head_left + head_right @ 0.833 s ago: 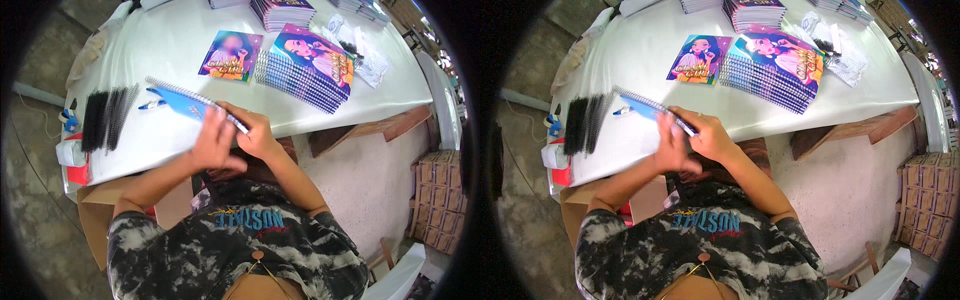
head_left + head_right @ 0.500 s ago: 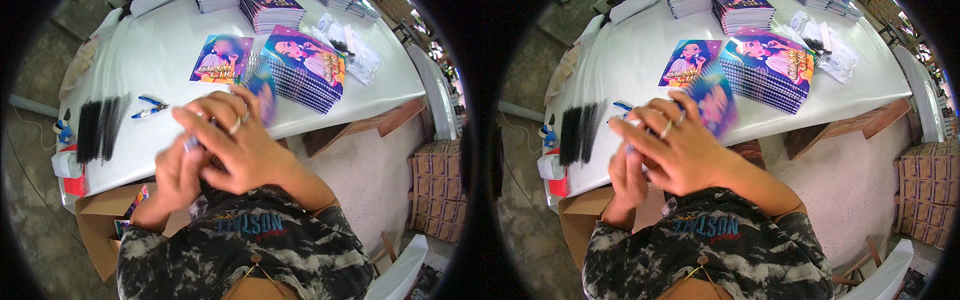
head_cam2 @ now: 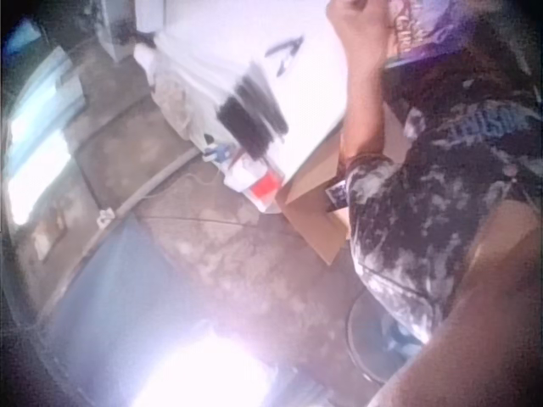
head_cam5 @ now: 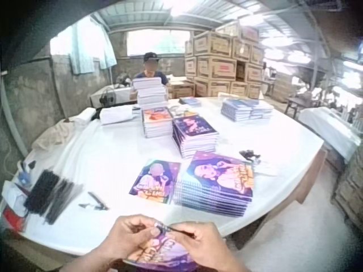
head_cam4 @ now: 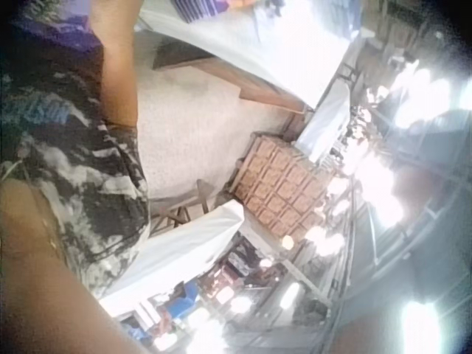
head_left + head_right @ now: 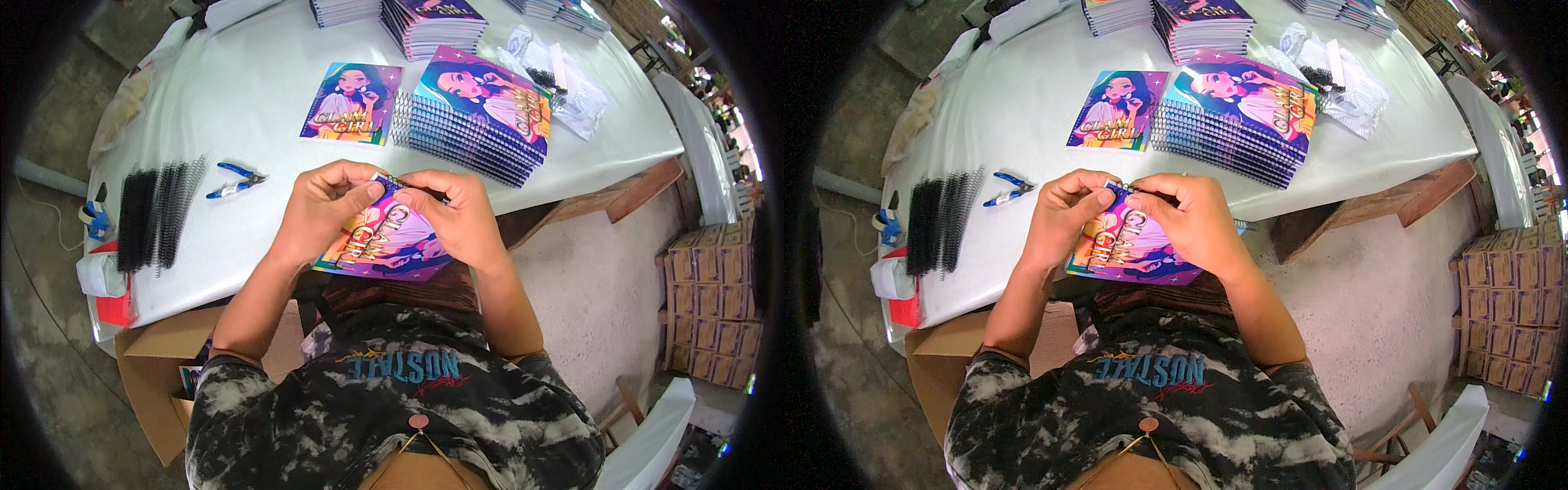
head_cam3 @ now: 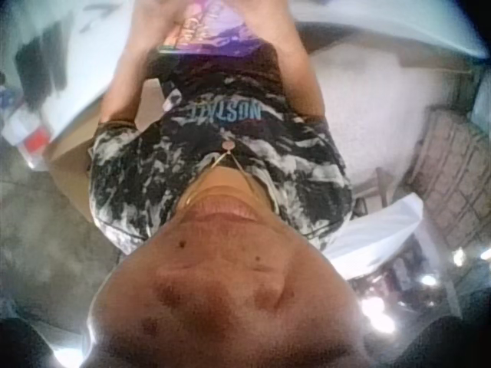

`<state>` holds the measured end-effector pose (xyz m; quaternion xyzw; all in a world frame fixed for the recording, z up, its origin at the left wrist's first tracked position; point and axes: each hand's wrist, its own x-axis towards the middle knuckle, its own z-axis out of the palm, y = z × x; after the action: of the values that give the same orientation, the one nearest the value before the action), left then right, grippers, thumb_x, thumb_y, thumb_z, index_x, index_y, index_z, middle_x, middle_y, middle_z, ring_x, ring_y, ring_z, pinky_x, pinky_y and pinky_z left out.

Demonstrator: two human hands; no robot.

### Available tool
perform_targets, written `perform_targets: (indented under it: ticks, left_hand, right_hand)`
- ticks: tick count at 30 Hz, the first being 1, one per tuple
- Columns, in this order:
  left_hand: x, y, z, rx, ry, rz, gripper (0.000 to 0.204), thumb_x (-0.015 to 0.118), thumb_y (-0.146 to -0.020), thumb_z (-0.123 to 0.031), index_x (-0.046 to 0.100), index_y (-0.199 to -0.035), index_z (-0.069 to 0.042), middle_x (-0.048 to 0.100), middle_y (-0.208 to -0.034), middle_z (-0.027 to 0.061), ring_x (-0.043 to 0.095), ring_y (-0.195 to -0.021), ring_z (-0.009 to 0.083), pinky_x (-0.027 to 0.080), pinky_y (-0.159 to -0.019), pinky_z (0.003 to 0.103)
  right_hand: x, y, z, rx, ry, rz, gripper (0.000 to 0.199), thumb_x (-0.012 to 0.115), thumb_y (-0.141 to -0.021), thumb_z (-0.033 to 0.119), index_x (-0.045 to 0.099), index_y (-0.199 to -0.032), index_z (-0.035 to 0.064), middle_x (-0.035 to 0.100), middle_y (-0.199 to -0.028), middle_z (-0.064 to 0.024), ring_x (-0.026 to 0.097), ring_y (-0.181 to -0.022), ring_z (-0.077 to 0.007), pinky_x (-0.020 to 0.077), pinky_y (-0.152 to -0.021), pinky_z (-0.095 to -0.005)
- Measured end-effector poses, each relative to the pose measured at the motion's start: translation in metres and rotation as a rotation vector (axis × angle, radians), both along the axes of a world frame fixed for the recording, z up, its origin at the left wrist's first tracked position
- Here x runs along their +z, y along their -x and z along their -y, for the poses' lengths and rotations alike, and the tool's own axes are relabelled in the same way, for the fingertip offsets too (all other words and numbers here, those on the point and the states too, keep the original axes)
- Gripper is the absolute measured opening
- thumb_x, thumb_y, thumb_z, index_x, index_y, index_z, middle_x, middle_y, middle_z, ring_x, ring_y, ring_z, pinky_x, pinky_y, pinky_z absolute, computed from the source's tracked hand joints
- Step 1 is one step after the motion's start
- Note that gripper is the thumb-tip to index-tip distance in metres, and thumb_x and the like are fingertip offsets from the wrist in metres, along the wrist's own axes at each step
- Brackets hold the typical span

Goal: The person repeatedly picks up a stack of printed covers and a coil binding, inserts the coil into the holes of the cover, and places the assembled notebook on a growing stack. The process is repeated for multiple units on a white table.

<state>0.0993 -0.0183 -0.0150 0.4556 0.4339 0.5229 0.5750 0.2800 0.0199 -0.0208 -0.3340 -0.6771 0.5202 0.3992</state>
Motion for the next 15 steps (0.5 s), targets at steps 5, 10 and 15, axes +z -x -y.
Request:
perform_targets:
  ticks: [5,10,15]
  left_hand:
    - [0.004,0.011,-0.017,-0.147,-0.023,-0.071,0.011,0.06,-0.074,0.005,0.055,-0.08,-0.002,0.054,-0.074,0.0001,0.051,-0.067,0.0052,0.044,-0.062,0.02]
    - [0.005,0.007,-0.034,-0.25,-0.05,-0.21,0.015,0.063,-0.072,0.004,0.054,-0.082,-0.003,0.053,-0.075,-0.0013,0.049,-0.069,0.0051,0.041,-0.061,0.02]
    - [0.032,-0.013,-0.036,-0.221,-0.412,-0.614,0.019,0.06,-0.087,-0.019,0.06,-0.094,-0.002,0.059,-0.08,0.0033,0.054,-0.074,0.0085,0.043,-0.066,0.023]
  right_hand:
    - [0.001,0.006,0.012,-0.141,-0.336,0.095,0.016,0.068,-0.075,0.011,0.064,-0.085,-0.0009,0.062,-0.073,-0.0137,0.059,-0.062,-0.0252,0.0441,-0.058,-0.0334]
    - [0.005,0.002,0.015,-0.232,-0.522,0.263,0.014,0.067,-0.072,0.009,0.064,-0.084,0.002,0.06,-0.071,-0.0132,0.057,-0.062,-0.03,0.044,-0.057,-0.0378]
    - [0.038,-0.041,-0.001,-0.603,-0.649,0.046,0.018,0.069,-0.075,0.005,0.066,-0.092,0.0024,0.066,-0.082,-0.0099,0.062,-0.069,-0.0162,0.0476,-0.062,-0.0268]
